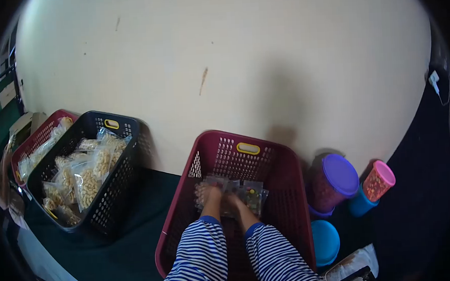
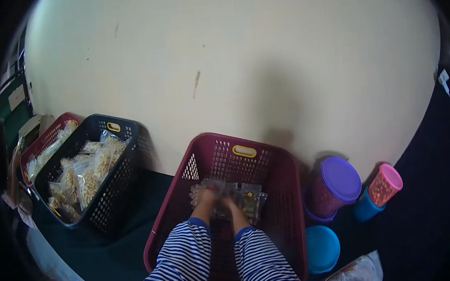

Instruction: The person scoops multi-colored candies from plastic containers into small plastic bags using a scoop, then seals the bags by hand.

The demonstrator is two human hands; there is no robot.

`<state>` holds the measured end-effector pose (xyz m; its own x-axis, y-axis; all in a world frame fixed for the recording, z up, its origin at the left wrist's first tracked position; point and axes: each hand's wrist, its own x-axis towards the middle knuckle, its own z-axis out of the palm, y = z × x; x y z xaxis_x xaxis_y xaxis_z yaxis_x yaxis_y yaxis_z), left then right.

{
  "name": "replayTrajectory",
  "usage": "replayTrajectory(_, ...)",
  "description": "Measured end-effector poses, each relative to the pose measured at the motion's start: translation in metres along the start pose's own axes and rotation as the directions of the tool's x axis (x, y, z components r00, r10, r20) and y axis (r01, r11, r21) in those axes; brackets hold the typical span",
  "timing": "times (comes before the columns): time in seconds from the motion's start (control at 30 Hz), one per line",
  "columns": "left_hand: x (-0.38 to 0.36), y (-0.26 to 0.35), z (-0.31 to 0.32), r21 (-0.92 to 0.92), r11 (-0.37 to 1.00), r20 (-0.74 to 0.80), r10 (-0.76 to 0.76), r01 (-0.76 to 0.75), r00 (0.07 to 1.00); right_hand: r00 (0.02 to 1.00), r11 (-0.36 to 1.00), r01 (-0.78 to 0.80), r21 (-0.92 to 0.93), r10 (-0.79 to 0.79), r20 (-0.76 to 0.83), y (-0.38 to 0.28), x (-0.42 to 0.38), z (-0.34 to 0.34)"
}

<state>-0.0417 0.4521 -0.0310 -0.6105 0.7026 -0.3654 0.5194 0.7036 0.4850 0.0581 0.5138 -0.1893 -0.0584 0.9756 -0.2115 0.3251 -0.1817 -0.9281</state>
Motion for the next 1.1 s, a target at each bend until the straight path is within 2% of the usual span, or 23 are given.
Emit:
replayTrajectory(0.03, 0.021, -0.005, 0.026, 0.021, 1.000, 0.005, 0.005, -0.005, 1.000, 1.000, 1.000, -0.018, -0.005, 0.018, -0.001, -0.005, 0.006, -0.011)
replayTrajectory(0.1, 0.058, -0.017, 0.056, -0.030, 0.966, 0.171, -0.248, 0.257, 0.954, 0.999, 0.998, -0.050, -0.028, 0.050, 0.011, 0.002, 0.007, -0.017)
replayTrajectory(0.13, 0.050, -0.034, 0.048, -0.164, 0.986, 0.228, 0.025, 0.013, 0.973, 0.998, 0.998, -0.054, -0.044, 0.054, 0.015, 0.005, 0.009, -0.015)
replayTrajectory(0.27, 0.071, -0.046, 0.086, 0.021, 0.992, 0.074, -0.125, 0.124, 0.989, 0.995, 0.992, -0.081, -0.098, 0.085, 0.042, 0.021, 0.003, -0.014)
replayTrajectory(0.33, 0.047, -0.059, 0.048, -0.061, 0.990, 0.146, 0.131, -0.123, 0.981, 0.989, 0.927, -0.148, -0.345, 0.137, -0.058, 0.016, 0.007, -0.011)
replayTrajectory(0.37, 0.067, -0.060, 0.065, -0.058, 0.990, 0.147, 0.133, -0.126, 0.980, 0.989, 0.928, -0.151, -0.342, 0.138, -0.061, 0.013, 0.009, -0.010)
replayTrajectory(0.43, 0.129, -0.063, 0.128, 0.223, 0.965, 0.123, 0.112, -0.138, 0.986, 0.998, 0.846, -0.057, -0.531, 0.066, -0.003, 0.001, 0.005, -0.005)
replayTrajectory(0.47, 0.128, -0.065, 0.124, 0.232, 0.961, 0.128, 0.124, -0.151, 0.984, 0.999, 0.790, -0.012, -0.613, 0.035, 0.025, -0.005, 0.002, -0.003)
replayTrajectory(0.53, 0.112, -0.061, 0.107, -0.067, 0.991, -0.026, 0.113, -0.114, 0.993, 0.997, 0.653, 0.064, -0.754, -0.014, 0.072, -0.022, -0.004, -0.010)
replayTrajectory(0.6, 0.086, -0.054, 0.086, -0.348, 0.929, -0.143, 0.079, -0.125, 0.987, 0.982, 0.673, 0.092, -0.734, -0.181, -0.043, -0.045, -0.020, -0.027)
replayTrajectory(0.67, 0.053, -0.036, 0.039, -0.322, 0.946, -0.015, 0.041, -0.044, 0.999, 0.993, 0.751, -0.036, -0.659, -0.045, -0.106, -0.110, -0.067, -0.060)
replayTrajectory(0.7, 0.121, -0.049, 0.087, -0.463, 0.886, 0.073, 0.066, -0.025, 0.995, 0.999, 0.784, -0.017, -0.621, 0.044, 0.029, -0.120, -0.072, -0.082)
replayTrajectory(0.73, 0.197, -0.059, 0.122, 0.017, 0.971, 0.145, 0.234, -0.239, 0.961, 0.994, 0.753, 0.077, -0.654, -0.009, 0.107, -0.155, -0.105, -0.104)
replayTrajectory(0.77, 0.214, -0.059, 0.119, -0.526, 0.850, 0.339, 0.204, 0.005, 0.919, 0.952, 0.502, 0.306, -0.809, -0.139, 0.274, -0.140, -0.082, -0.123)
replayTrajectory(0.8, 0.170, -0.049, 0.077, -0.594, 0.804, 0.434, 0.333, -0.012, 0.837, 0.946, 0.470, 0.316, -0.824, -0.094, 0.309, -0.157, -0.094, -0.147)
replayTrajectory(0.83, 0.105, -0.042, 0.038, -0.761, 0.648, 0.366, 0.375, 0.041, 0.852, 0.934, 0.434, 0.340, -0.834, -0.051, 0.354, -0.178, -0.115, -0.163)
replayTrajectory(0.9, 0.152, -0.034, 0.035, -0.583, 0.812, 0.523, 0.407, -0.035, 0.749, 0.941, 0.473, 0.330, -0.817, -0.235, 0.244, -0.199, -0.166, -0.197)
replayTrajectory(0.93, 0.138, -0.025, 0.019, -0.573, 0.818, 0.520, 0.414, -0.054, 0.747, 0.942, 0.485, 0.323, -0.813, -0.245, 0.228, -0.210, -0.190, -0.212)
replayTrajectory(0.97, 0.113, -0.015, -0.004, -0.360, 0.809, 0.365, 0.581, -0.465, 0.728, 0.927, 0.515, 0.363, -0.777, -0.282, 0.247, -0.216, -0.215, -0.227)
replayTrajectory(1.0, 0.077, -0.003, -0.029, -0.052, 0.638, 0.269, 0.750, -0.769, 0.604, 0.915, 0.546, 0.394, -0.740, -0.314, 0.255, -0.222, -0.245, -0.242)
replayTrajectory(1.03, 0.016, 0.008, -0.066, 0.025, 0.455, 0.323, 0.839, -0.890, 0.438, 0.897, 0.579, 0.434, -0.690, -0.350, 0.271, -0.234, -0.288, -0.257)
replayTrajectory(1.07, 0.049, 0.010, -0.049, -0.071, 0.348, 0.365, 0.881, -0.935, 0.300, 0.854, 0.599, 0.510, -0.617, -0.442, 0.275, -0.235, -0.330, -0.272)
replayTrajectory(1.1, -0.068, 0.006, -0.102, -0.116, 0.369, 0.400, 0.867, -0.922, 0.297, 0.836, 0.618, 0.525, -0.586, -0.502, 0.220, -0.233, -0.373, -0.286)
